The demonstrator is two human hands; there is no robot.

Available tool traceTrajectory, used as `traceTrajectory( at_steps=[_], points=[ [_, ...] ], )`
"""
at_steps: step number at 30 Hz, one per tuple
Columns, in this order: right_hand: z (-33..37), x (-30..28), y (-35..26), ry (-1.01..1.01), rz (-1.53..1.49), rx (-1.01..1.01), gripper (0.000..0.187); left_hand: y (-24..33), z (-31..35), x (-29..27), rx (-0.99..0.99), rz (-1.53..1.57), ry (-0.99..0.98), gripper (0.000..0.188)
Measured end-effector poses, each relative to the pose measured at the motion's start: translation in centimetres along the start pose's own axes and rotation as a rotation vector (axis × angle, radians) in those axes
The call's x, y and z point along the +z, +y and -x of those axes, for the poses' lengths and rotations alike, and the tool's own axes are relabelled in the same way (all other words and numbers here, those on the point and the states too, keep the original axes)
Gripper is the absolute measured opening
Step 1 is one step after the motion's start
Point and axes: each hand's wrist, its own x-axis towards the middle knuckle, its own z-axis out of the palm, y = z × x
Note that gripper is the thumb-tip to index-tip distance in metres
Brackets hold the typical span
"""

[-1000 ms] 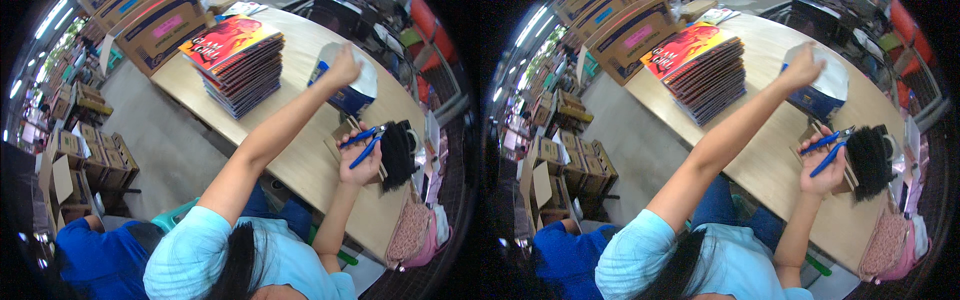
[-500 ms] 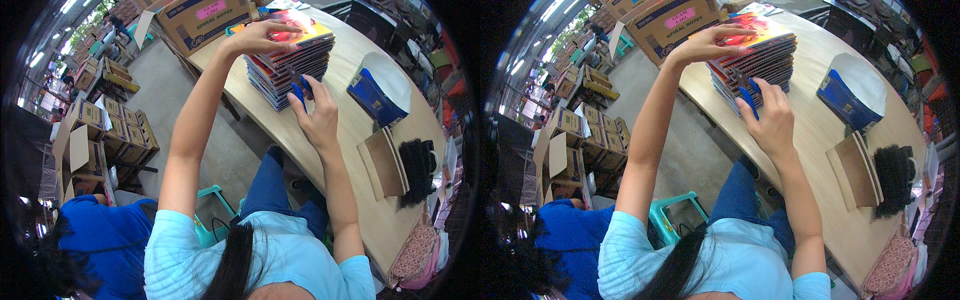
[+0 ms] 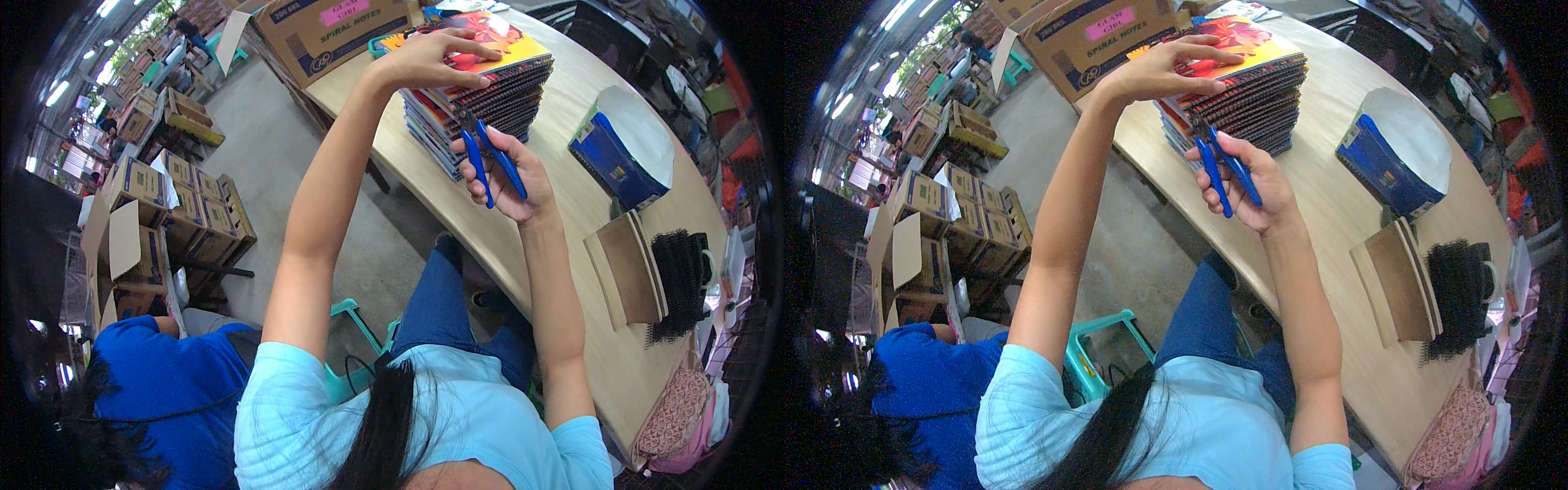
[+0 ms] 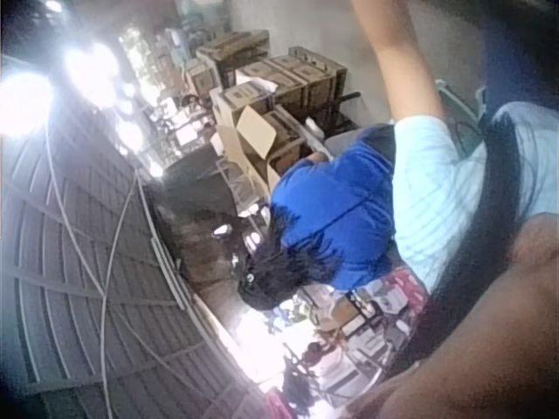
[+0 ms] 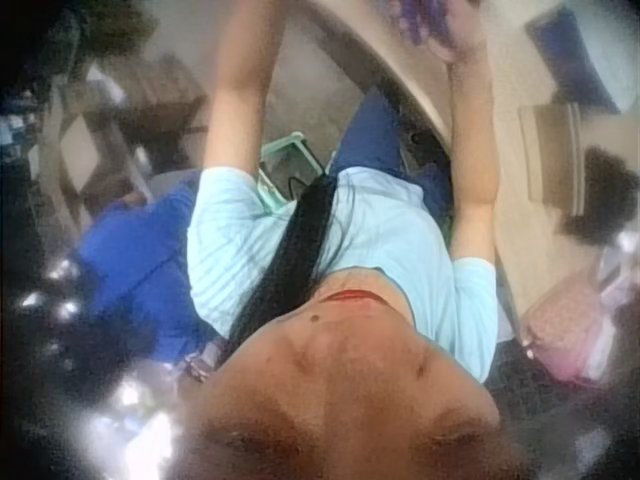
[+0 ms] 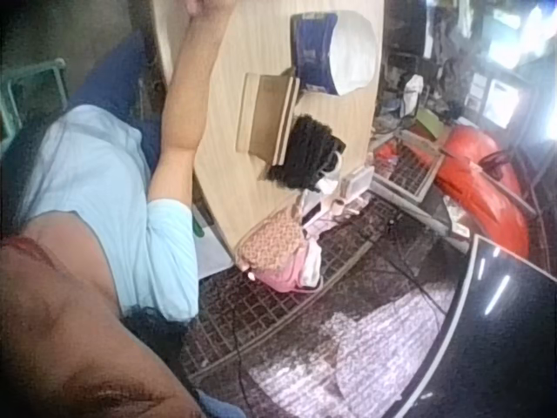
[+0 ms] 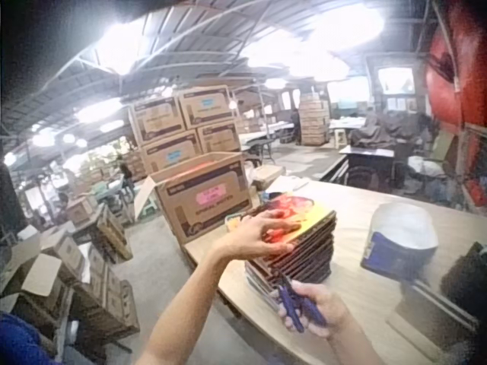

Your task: The person uses a pair of pliers to cut the ends of metal spiral bindings on a stack of notebooks, placing the trimmings into a container on the table.

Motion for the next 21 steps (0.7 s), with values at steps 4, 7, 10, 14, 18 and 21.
traceTrajectory(
  at_steps=[4,7,10,14,18,21],
  points=[
    [0.4,0.9,1.4,0.291,0.55,-0.421,0.04,0.1,0.1,0.4,0.002,-0.123,0.039,0.068],
    [0.9,1.0,2.7,0.51,0.984,-0.719,0.048,-0.2,0.2,0.5,0.059,-0.19,0.039,0.07],
    [0.8,0.9,3.5,0.545,1.09,-0.823,0.047,-0.3,0.0,0.6,0.073,-0.184,0.042,0.07],
    [-0.1,0.8,3.6,0.557,1.146,-0.862,0.041,0.1,0.0,0.9,0.039,-0.199,0.041,0.068],
    [-0.3,0.7,2.8,0.353,0.549,-0.295,0.036,-0.2,-0.4,0.6,0.084,-0.175,0.037,0.071],
    [-0.7,-0.5,1.6,-0.046,-0.261,0.032,0.036,-1.8,-0.5,1.3,0.079,-0.109,0.04,0.074]
  ],
)
